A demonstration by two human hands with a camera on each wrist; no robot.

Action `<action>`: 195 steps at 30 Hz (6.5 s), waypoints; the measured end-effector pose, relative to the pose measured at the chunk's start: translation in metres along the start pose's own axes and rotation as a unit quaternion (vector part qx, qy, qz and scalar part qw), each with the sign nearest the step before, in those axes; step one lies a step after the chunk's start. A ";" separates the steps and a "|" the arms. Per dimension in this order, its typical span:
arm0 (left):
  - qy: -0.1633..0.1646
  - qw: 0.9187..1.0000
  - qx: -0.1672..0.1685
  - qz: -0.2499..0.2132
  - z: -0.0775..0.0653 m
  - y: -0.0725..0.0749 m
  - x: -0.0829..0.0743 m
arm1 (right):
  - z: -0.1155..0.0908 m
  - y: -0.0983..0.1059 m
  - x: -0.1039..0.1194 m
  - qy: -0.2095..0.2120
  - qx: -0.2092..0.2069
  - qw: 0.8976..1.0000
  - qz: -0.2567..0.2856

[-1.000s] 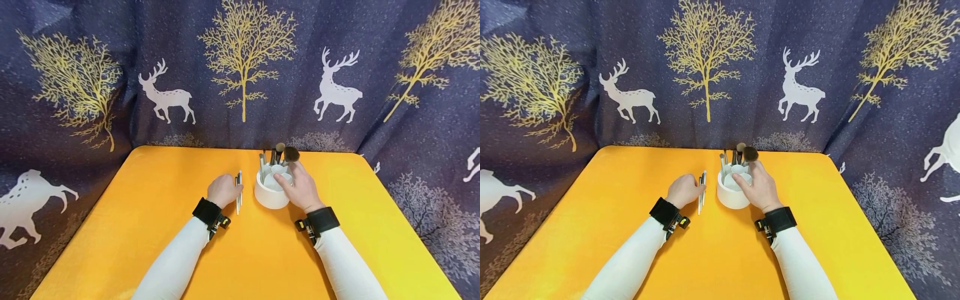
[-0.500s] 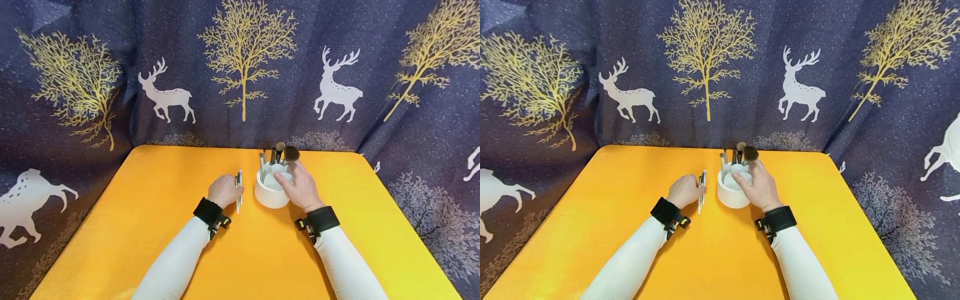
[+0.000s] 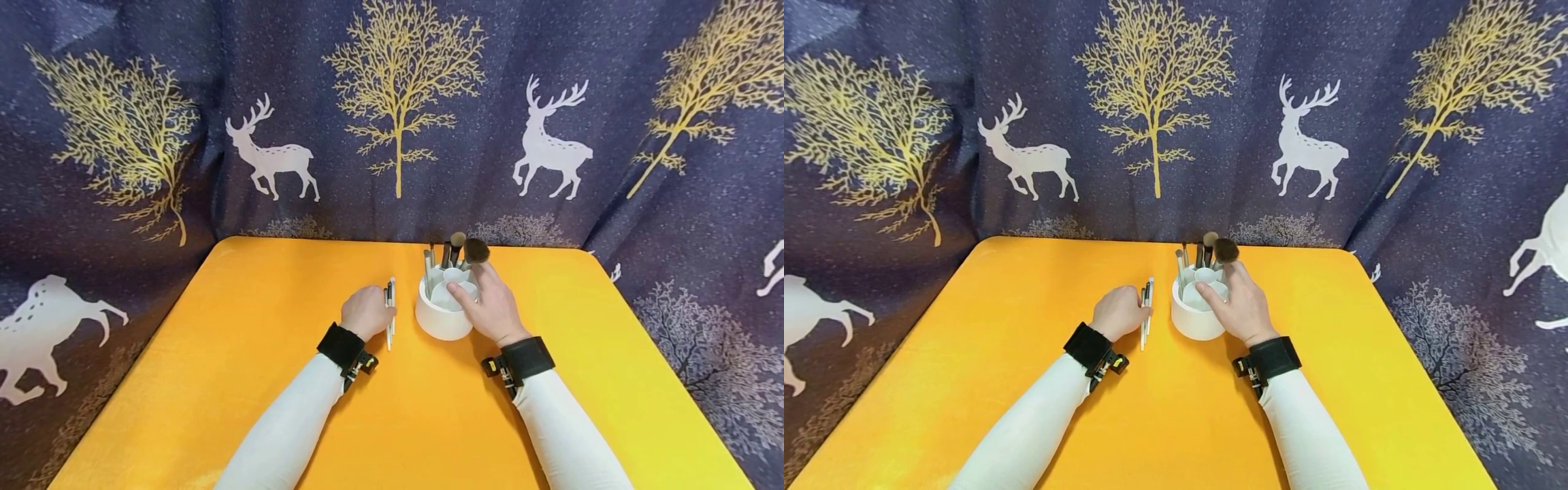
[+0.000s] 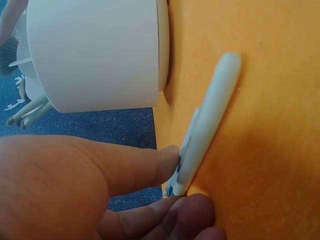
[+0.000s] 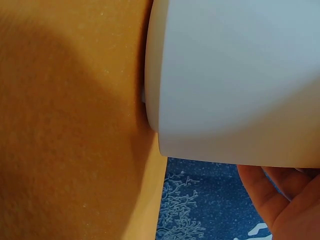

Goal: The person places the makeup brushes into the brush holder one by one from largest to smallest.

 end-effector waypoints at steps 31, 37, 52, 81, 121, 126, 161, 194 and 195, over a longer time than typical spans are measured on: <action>0.019 1.000 0.000 -0.016 0.001 0.000 -0.003 | 0.000 0.000 -0.001 0.003 -0.003 1.000 0.004; 0.011 1.000 0.005 -0.028 0.003 -0.001 -0.001 | 0.000 0.001 0.000 0.002 -0.001 1.000 0.005; -0.008 0.992 -0.051 -0.115 0.000 0.012 -0.005 | -0.001 0.001 0.000 0.004 0.001 1.000 0.005; -0.102 0.936 -0.245 -0.229 -0.011 0.048 -0.021 | -0.001 0.001 0.001 -0.001 0.003 1.000 0.003; -0.216 0.855 -0.325 -0.342 -0.021 0.054 -0.038 | -0.001 0.001 0.001 -0.008 0.006 1.000 0.004; -0.219 0.860 -0.312 -0.341 -0.020 0.051 -0.038 | 0.000 0.001 0.001 -0.011 0.008 1.000 0.003; -0.071 0.948 -0.187 -0.249 -0.002 0.030 -0.013 | -0.001 0.000 -0.001 -0.003 0.002 1.000 0.002; -0.016 0.997 -0.054 -0.057 0.004 -0.002 0.002 | -0.001 0.000 0.000 -0.006 0.004 1.000 0.000; -0.016 0.997 -0.052 -0.053 0.004 -0.002 0.002 | -0.001 0.000 0.000 -0.006 0.003 1.000 0.000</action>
Point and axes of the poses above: each hand's wrist, its own z-axis towards the middle knuckle, its own y-axis out of the back of the hand, x = y × z, the point moved 2 cm from there along z, towards the middle knuckle, and after that the axes turned 5 degrees about z, right-handed, at the moved point
